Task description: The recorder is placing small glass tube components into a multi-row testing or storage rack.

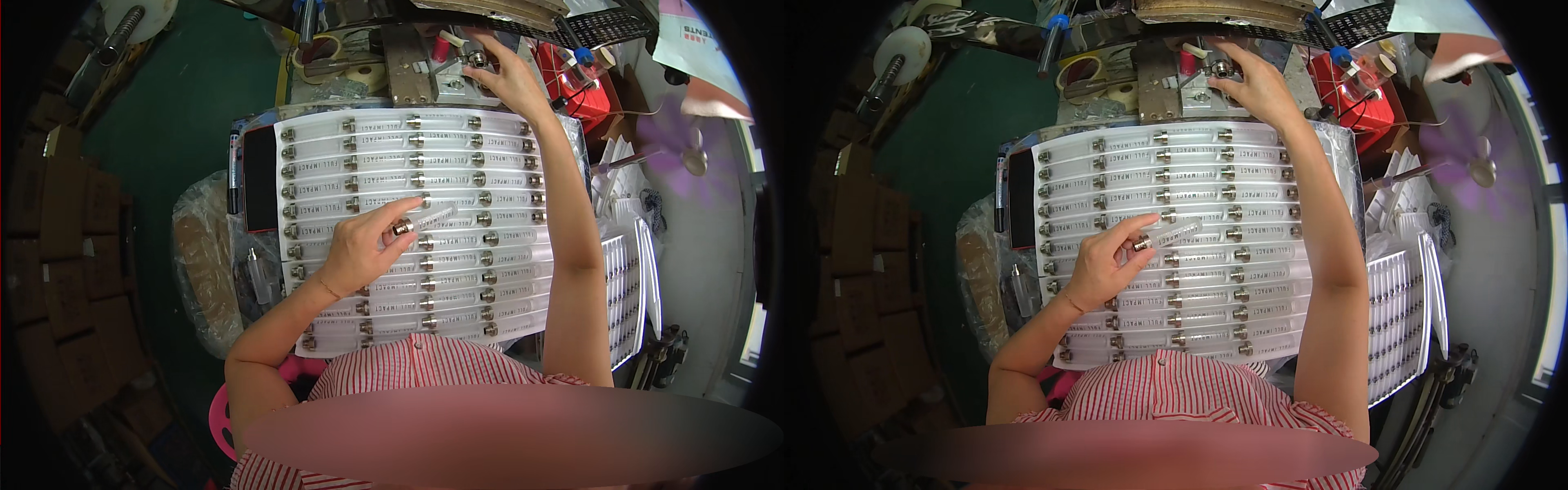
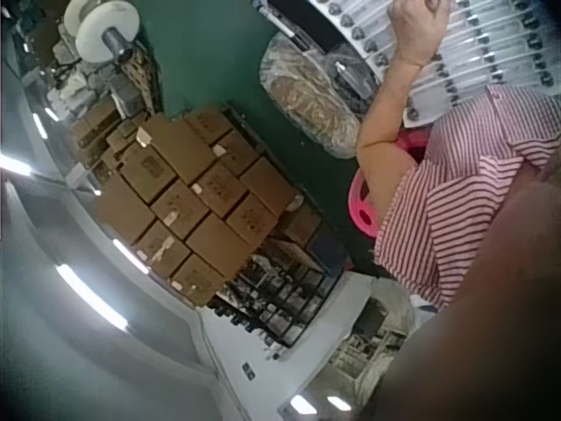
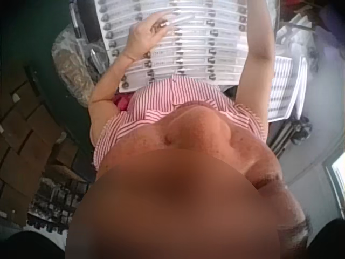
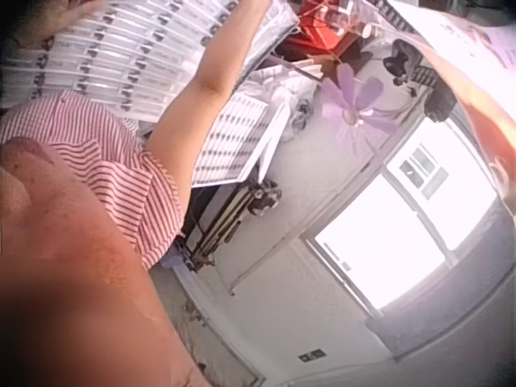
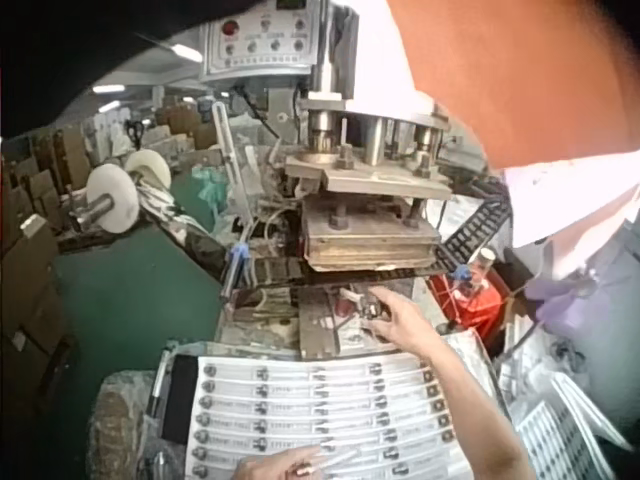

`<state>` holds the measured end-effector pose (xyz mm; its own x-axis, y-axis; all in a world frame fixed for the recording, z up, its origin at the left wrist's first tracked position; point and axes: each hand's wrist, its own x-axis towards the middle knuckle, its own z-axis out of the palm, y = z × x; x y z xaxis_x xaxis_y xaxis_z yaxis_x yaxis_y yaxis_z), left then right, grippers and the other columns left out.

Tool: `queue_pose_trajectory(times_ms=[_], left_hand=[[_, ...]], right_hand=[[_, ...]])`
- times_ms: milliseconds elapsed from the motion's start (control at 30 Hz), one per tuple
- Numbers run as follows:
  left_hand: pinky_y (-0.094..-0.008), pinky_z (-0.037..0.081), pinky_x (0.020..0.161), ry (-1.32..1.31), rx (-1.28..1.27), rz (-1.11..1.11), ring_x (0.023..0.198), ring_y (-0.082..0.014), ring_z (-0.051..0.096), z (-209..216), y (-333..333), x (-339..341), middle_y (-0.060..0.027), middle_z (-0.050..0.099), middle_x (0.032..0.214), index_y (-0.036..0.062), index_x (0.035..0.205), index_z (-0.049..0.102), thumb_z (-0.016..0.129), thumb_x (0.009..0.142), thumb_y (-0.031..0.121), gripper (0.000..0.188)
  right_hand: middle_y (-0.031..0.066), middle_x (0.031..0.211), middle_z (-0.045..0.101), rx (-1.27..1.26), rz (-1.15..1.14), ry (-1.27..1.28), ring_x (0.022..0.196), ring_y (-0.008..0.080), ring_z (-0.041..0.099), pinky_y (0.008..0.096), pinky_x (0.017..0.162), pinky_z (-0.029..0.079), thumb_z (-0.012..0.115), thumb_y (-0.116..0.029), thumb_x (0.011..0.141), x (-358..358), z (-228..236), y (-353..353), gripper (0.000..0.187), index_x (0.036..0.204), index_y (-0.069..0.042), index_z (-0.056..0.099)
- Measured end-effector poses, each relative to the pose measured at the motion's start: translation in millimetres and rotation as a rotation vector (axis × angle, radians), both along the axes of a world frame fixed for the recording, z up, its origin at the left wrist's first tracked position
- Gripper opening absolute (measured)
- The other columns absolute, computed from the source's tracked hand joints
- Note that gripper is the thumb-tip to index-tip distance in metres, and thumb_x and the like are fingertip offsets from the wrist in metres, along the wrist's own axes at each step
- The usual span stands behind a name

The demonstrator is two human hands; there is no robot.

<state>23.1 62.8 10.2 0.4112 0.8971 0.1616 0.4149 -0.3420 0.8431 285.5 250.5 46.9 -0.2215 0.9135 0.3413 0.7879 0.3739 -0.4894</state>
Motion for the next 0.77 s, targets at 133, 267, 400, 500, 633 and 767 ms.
queue_pose_trajectory(times_ms=[133, 267, 400, 500, 633, 767], left_hand=[[-0.0261, 0.047, 0.057, 0.001, 0.021, 0.011, 0.058, -0.0141, 0.057, -0.8, 4.2, 1.6, -0.0069, 0.062, 0.074, 0.0084, 0.114, 0.059, 0.069, 0.077, 0.010, 0.038], [-0.0261, 0.046, 0.055, 0.041, 0.068, -0.024, 0.056, -0.0139, 0.056, -4.5, 3.9, -1.0, -0.0056, 0.062, 0.073, 0.0081, 0.108, 0.061, 0.069, 0.076, 0.010, 0.033], [-0.0275, 0.043, 0.049, 0.028, 0.140, 0.000, 0.050, -0.0132, 0.055, -7.6, 4.7, 3.3, -0.0022, 0.060, 0.064, 0.0113, 0.103, 0.063, 0.070, 0.076, 0.017, 0.029], [-0.0276, 0.043, 0.049, 0.019, 0.139, 0.001, 0.050, -0.0128, 0.055, -8.2, 4.9, 3.2, -0.0018, 0.060, 0.065, 0.0115, 0.103, 0.063, 0.070, 0.076, 0.017, 0.028], [-0.0274, 0.044, 0.049, 0.023, 0.125, -0.002, 0.050, -0.0125, 0.055, -7.9, 4.6, 2.3, -0.0017, 0.060, 0.066, 0.0116, 0.103, 0.063, 0.070, 0.076, 0.017, 0.028], [-0.0268, 0.044, 0.053, 0.036, 0.092, -0.032, 0.054, -0.0141, 0.055, -2.8, 4.5, 1.2, -0.0056, 0.061, 0.070, 0.0088, 0.104, 0.062, 0.069, 0.075, 0.010, 0.030]], right_hand=[[0.0163, 0.102, 0.063, -0.058, -0.053, 0.026, 0.088, 0.0300, 0.061, 0.0375, 0.078, 0.047, 0.075, -0.029, 0.073, -3.0, 4.2, -1.8, 0.063, 0.128, -0.012, 0.048], [0.0163, 0.099, 0.064, 0.064, -0.042, 0.047, 0.084, 0.0294, 0.061, 0.0368, 0.076, 0.047, 0.075, -0.030, 0.073, -6.1, 2.0, -5.3, 0.062, 0.127, -0.011, 0.049], [0.0159, 0.093, 0.064, -0.176, -0.028, -0.008, 0.078, 0.0279, 0.060, 0.0357, 0.072, 0.046, 0.074, -0.031, 0.074, -1.5, 8.9, -2.7, 0.060, 0.125, -0.012, 0.050], [0.0138, 0.086, 0.063, 0.071, -0.011, 0.073, 0.067, 0.0250, 0.055, 0.0346, 0.068, 0.045, 0.073, -0.030, 0.074, -7.3, 1.9, -3.4, 0.059, 0.127, -0.015, 0.051], [0.0135, 0.086, 0.062, -0.127, -0.044, 0.023, 0.064, 0.0224, 0.051, 0.0335, 0.066, 0.044, 0.074, -0.030, 0.074, -1.6, 8.7, -2.4, 0.063, 0.131, -0.019, 0.049], [0.0156, 0.088, 0.062, -0.101, 0.000, 0.013, 0.064, 0.0216, 0.052, 0.0327, 0.066, 0.045, 0.075, -0.031, 0.073, -0.2, 4.8, 0.6, 0.067, 0.133, -0.020, 0.047]])
